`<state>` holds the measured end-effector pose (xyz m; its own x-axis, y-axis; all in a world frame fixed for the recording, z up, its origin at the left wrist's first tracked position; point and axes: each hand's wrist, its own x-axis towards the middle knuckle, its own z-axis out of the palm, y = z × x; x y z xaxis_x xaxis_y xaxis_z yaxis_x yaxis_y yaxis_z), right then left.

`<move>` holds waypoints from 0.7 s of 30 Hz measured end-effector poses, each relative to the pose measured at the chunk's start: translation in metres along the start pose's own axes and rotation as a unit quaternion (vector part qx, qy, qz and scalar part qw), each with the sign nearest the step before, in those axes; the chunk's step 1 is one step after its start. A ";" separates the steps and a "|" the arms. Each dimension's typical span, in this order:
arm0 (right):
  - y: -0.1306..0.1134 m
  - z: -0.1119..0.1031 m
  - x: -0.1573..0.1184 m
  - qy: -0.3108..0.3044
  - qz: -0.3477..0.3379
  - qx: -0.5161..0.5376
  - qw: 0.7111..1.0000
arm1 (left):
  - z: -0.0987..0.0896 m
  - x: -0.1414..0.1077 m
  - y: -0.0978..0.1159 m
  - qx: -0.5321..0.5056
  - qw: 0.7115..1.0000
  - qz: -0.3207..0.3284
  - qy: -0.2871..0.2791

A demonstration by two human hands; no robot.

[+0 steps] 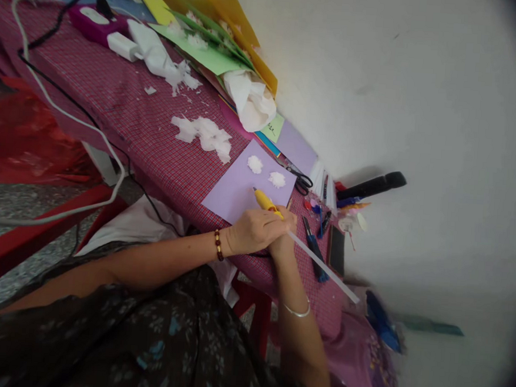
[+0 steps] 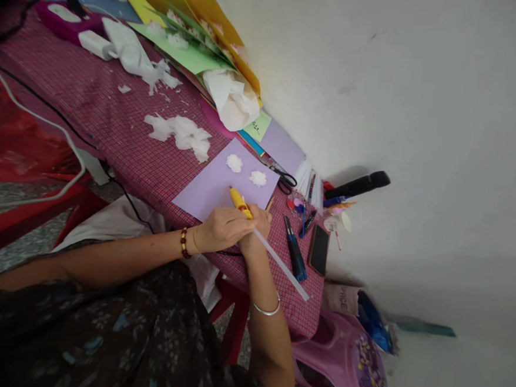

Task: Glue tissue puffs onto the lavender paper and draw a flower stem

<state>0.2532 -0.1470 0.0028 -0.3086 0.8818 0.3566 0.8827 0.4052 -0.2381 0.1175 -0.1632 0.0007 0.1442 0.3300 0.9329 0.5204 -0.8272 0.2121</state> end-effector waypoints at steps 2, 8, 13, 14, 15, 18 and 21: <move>-0.001 -0.002 0.001 0.003 -0.005 -0.007 1.000 | 0.000 -0.001 0.000 0.002 1.000 -0.001 0.011; -0.001 -0.006 0.000 0.003 -0.025 -0.030 0.999 | 0.001 -0.004 -0.001 -0.012 1.000 0.001 -0.015; -0.002 -0.006 -0.002 -0.010 -0.034 -0.040 0.999 | 0.001 -0.006 -0.002 -0.027 1.000 -0.003 -0.013; -0.001 -0.005 -0.002 -0.012 -0.033 -0.041 0.999 | 0.001 -0.006 -0.002 -0.027 1.000 -0.004 -0.011; -0.001 -0.005 -0.001 -0.014 -0.032 -0.042 0.999 | 0.002 -0.006 -0.002 -0.026 1.000 -0.005 -0.010; 0.001 -0.004 0.000 -0.015 -0.029 -0.040 0.999 | 0.002 -0.006 -0.002 -0.023 0.999 -0.012 -0.020; 0.001 -0.005 0.001 -0.009 -0.027 -0.035 0.999 | 0.003 -0.006 -0.003 -0.027 0.999 -0.020 -0.027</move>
<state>0.2554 -0.1468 0.0077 -0.3621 0.8638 0.3504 0.8870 0.4348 -0.1552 0.1179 -0.1613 -0.0068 0.1700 0.3860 0.9067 0.4813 -0.8354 0.2654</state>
